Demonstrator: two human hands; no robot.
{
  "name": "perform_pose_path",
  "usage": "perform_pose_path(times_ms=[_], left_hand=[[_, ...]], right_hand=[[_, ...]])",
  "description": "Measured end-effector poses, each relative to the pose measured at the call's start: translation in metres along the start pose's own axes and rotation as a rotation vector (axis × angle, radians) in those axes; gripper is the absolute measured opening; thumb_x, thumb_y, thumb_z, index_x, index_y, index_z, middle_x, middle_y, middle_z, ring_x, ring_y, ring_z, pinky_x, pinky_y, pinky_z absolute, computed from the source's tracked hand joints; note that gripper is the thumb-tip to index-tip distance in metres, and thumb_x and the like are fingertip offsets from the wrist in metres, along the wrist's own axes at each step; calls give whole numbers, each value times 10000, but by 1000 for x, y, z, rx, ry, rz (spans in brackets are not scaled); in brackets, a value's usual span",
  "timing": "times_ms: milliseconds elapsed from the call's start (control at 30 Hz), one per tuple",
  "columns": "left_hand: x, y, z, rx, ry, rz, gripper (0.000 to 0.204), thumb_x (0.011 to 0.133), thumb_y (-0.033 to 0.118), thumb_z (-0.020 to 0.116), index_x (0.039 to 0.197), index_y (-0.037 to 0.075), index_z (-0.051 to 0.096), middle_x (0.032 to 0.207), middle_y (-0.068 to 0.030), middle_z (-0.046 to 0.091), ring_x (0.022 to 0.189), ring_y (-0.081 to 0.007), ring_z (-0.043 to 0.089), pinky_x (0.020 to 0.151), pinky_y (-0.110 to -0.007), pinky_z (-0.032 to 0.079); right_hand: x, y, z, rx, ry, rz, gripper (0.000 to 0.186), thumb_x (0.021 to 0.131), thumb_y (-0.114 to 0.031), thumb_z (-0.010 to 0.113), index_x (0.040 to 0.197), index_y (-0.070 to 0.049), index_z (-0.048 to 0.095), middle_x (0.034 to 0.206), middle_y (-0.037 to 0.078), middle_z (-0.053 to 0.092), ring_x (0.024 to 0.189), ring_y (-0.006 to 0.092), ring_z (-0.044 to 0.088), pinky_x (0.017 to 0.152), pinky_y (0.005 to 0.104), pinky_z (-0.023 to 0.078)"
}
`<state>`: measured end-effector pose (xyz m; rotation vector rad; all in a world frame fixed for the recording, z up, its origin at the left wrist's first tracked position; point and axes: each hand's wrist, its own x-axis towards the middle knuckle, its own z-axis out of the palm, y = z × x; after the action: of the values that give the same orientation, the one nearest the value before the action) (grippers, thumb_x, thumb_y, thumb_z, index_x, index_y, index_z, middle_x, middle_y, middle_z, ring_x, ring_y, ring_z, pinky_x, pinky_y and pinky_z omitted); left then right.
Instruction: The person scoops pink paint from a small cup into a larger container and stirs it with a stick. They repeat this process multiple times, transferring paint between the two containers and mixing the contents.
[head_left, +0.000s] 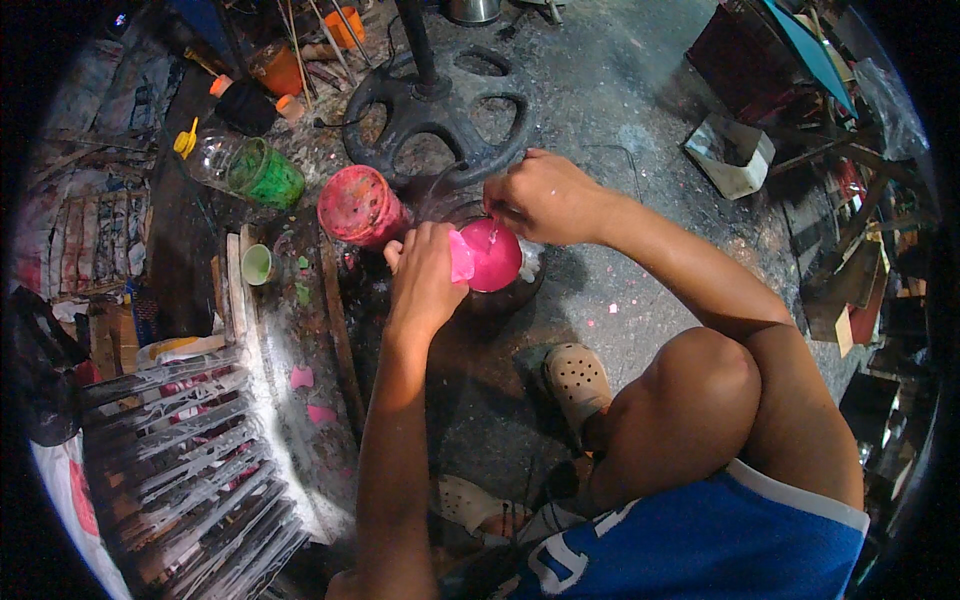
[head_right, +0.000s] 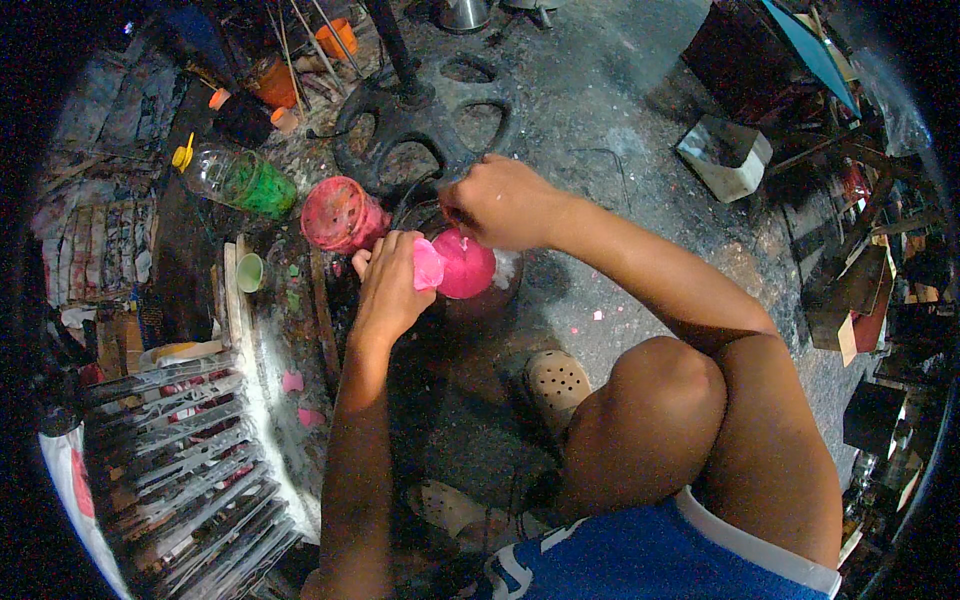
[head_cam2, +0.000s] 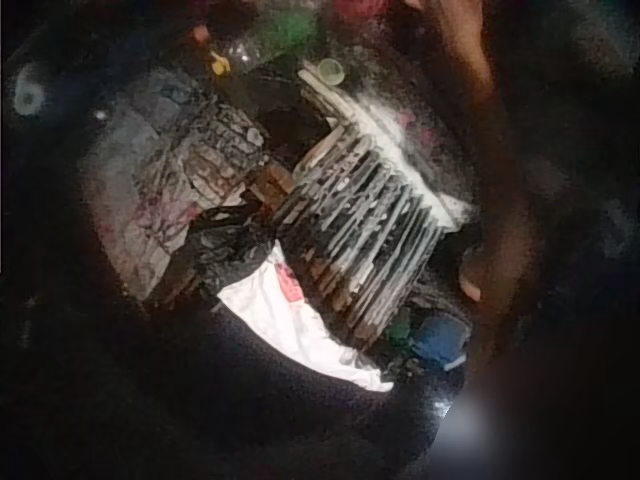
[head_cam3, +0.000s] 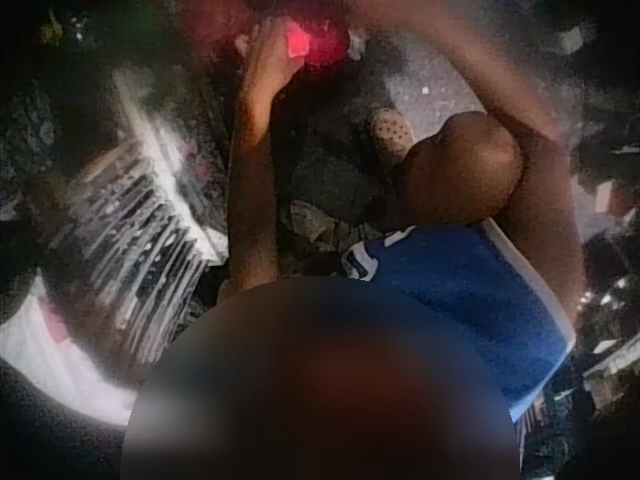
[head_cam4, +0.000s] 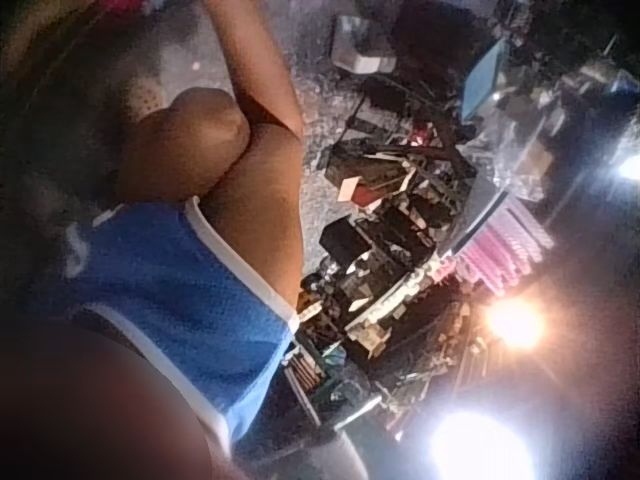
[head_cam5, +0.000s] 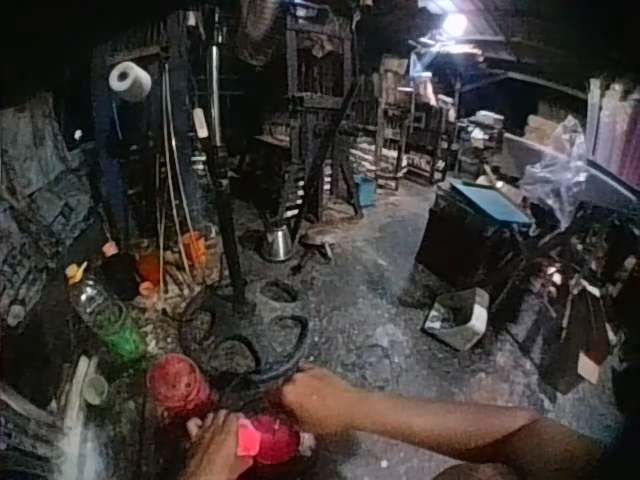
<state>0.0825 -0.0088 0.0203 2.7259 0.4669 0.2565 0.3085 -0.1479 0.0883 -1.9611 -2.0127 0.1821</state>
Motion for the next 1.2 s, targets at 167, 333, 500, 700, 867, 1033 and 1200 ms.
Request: perform_pose_path(times_ms=[167, 333, 500, 700, 867, 1033, 1200], left_hand=[[2, 1, 3, 23, -24, -2, 736, 726, 64, 907, 1412, 60, 641, 1311, -143, 669, 1274, -374, 630, 1089, -526, 388], [4, 3, 4, 45, -41, -4, 720, 728, 59, 902, 1403, 59, 652, 1293, -138, 668, 1265, -368, 630, 1081, -523, 387], [5, 3, 5, 67, -47, 12, 712, 737, 69, 908, 1402, 62, 654, 1278, -135, 663, 1262, -366, 625, 1078, -521, 386], [7, 5, 8, 109, -56, 25, 739, 716, 80, 930, 1404, 66, 658, 1272, -131, 659, 1257, -361, 619, 1080, -525, 388], [8, 7, 8, 124, -67, 26, 741, 706, 93, 941, 1392, 63, 665, 1271, -128, 659, 1257, -359, 615, 1081, -528, 389], [8, 7, 7, 133, -66, 30, 724, 714, 98, 940, 1385, 60, 671, 1266, -122, 661, 1256, -356, 616, 1080, -523, 390], [5, 6, 8, 114, -36, 31, 721, 737, 110, 932, 1407, 66, 668, 1272, -119, 665, 1255, -351, 621, 1082, -519, 387]], right_hand=[[-2, 2, 9, -29, -50, 6, 158, 936, -198, 781, 1066, -109, 786, 865, 158, 773, 885, 399, 762, 904, 525, 559], [-4, 5, 17, -15, -66, 11, 172, 946, -203, 774, 1083, -99, 785, 874, 175, 776, 895, 416, 757, 899, 526, 561], [-5, 8, 23, -33, -82, 8, 180, 945, -209, 775, 1082, -92, 784, 872, 179, 775, 903, 416, 757, 899, 528, 559], [-6, 8, 28, -9, -61, -13, 185, 943, -218, 782, 1082, -97, 784, 860, 175, 773, 890, 406, 759, 908, 520, 550], [-6, 6, 25, -17, -65, -21, 190, 941, -221, 786, 1077, -89, 784, 860, 171, 774, 888, 399, 761, 910, 514, 548], [-6, 4, 19, -19, -78, -24, 198, 950, -218, 780, 1100, -88, 789, 871, 167, 780, 899, 396, 764, 920, 513, 546], [-7, 6, 26, 9, -79, -26, 205, 942, -205, 784, 1110, -88, 795, 904, 177, 788, 920, 398, 770, 933, 510, 549]])
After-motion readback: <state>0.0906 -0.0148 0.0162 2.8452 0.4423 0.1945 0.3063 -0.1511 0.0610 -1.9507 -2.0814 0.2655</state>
